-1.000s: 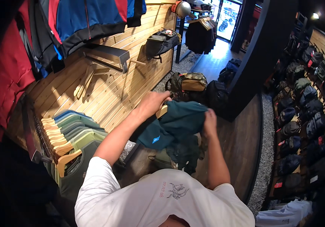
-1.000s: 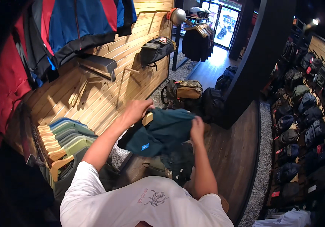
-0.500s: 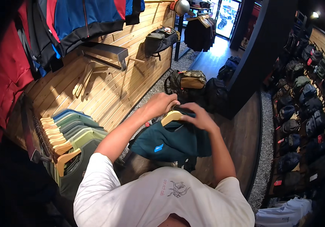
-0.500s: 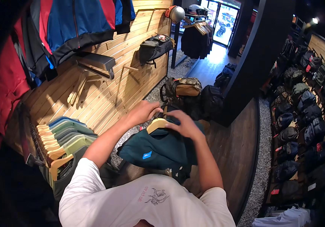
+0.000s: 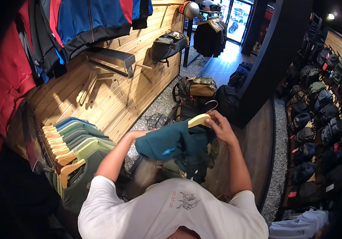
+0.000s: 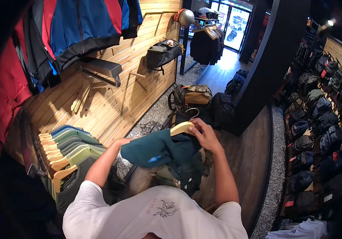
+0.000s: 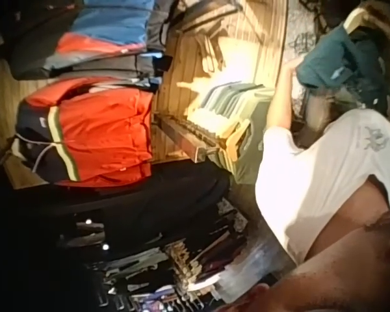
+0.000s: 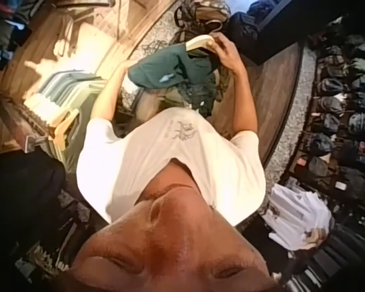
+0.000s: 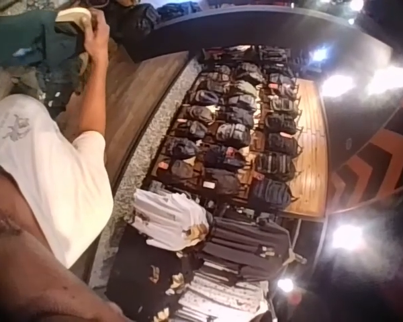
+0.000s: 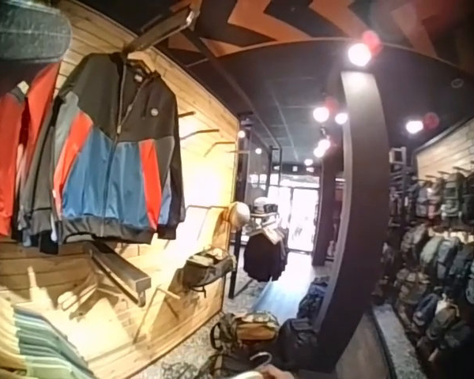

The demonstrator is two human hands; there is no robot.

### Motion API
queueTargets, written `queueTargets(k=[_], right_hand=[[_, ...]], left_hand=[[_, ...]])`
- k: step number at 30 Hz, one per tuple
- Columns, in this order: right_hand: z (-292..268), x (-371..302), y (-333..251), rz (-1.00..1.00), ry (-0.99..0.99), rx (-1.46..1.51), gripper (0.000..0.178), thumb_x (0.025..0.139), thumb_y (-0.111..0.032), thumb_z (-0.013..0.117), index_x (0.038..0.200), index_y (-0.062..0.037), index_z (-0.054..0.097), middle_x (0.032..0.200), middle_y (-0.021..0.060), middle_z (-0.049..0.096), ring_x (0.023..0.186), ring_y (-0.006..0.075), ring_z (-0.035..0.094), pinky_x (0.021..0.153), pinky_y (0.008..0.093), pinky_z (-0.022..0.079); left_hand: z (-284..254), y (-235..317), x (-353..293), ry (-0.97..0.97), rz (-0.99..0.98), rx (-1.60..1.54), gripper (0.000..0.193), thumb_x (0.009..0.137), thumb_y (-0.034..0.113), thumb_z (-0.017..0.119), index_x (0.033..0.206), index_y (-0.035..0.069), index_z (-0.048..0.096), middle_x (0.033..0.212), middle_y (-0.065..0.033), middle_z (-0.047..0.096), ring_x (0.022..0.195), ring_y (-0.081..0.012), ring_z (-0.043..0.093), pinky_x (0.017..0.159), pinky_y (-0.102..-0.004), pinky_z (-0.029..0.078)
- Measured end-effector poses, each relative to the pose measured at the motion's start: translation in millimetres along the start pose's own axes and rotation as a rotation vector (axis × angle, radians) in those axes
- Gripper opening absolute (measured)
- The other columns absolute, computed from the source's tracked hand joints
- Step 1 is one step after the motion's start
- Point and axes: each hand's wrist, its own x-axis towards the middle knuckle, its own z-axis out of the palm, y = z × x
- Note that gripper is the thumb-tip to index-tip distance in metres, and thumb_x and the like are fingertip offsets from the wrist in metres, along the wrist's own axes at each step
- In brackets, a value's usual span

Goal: Placing various garments onto wooden hangers and organizing them on a display rack in a retail store.

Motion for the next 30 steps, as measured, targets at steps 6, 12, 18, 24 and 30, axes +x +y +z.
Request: queueTargets(k=[6,12,18,24,30], right_hand=[[-4,-7,-9,0.157,-0.162,-0.059,0.025,0.099,-0.021,0.066,0.114,-0.0014,0.062,0.083,0.0023,0.064,0.076,0.0097,0.056,0.072,0.0266,0.048],[-13,-11,8,0.071,0.129,-0.300,0.029,0.100,-0.017,0.061,0.121,0.0025,0.064,0.086,0.0126,0.070,0.078,0.0126,0.065,0.072,0.0290,0.052],[-18,-31,-15,0.074,0.178,-0.326,0.029,0.100,-0.016,0.062,0.123,0.0018,0.065,0.093,0.0103,0.072,0.083,0.0108,0.063,0.075,0.0278,0.052],[-42,-47,-22,0.047,0.376,-0.115,0.033,0.099,-0.020,0.066,0.122,0.0029,0.066,0.099,0.0096,0.073,0.092,0.0126,0.066,0.084,0.0280,0.052],[-63,-58,-38,0.020,0.410,-0.155,0.030,0.099,-0.016,0.064,0.122,0.0034,0.066,0.092,0.0047,0.071,0.084,0.0090,0.061,0.076,0.0255,0.051]], left_hand=[[5,82,10,0.479,-0.196,0.617,0.032,0.101,0.029,0.064,0.088,0.001,0.069,0.074,0.0017,0.064,0.071,-0.0078,0.055,0.066,-0.0303,0.048],[21,149,23,0.840,0.194,0.979,0.028,0.096,0.024,0.067,0.098,-0.004,0.072,0.087,-0.0166,0.073,0.082,-0.0216,0.068,0.077,-0.0356,0.052],[40,192,34,0.897,0.260,1.162,0.028,0.094,0.024,0.066,0.099,-0.002,0.071,0.090,-0.0183,0.067,0.087,-0.0375,0.066,0.077,-0.0399,0.051],[56,216,49,0.907,0.282,1.247,0.027,0.093,0.025,0.067,0.096,-0.001,0.072,0.089,-0.0174,0.067,0.085,-0.0373,0.066,0.075,-0.0410,0.051],[50,219,50,0.872,0.371,1.273,0.028,0.092,0.027,0.067,0.096,0.001,0.074,0.089,-0.0166,0.068,0.084,-0.0380,0.067,0.074,-0.0423,0.052]])
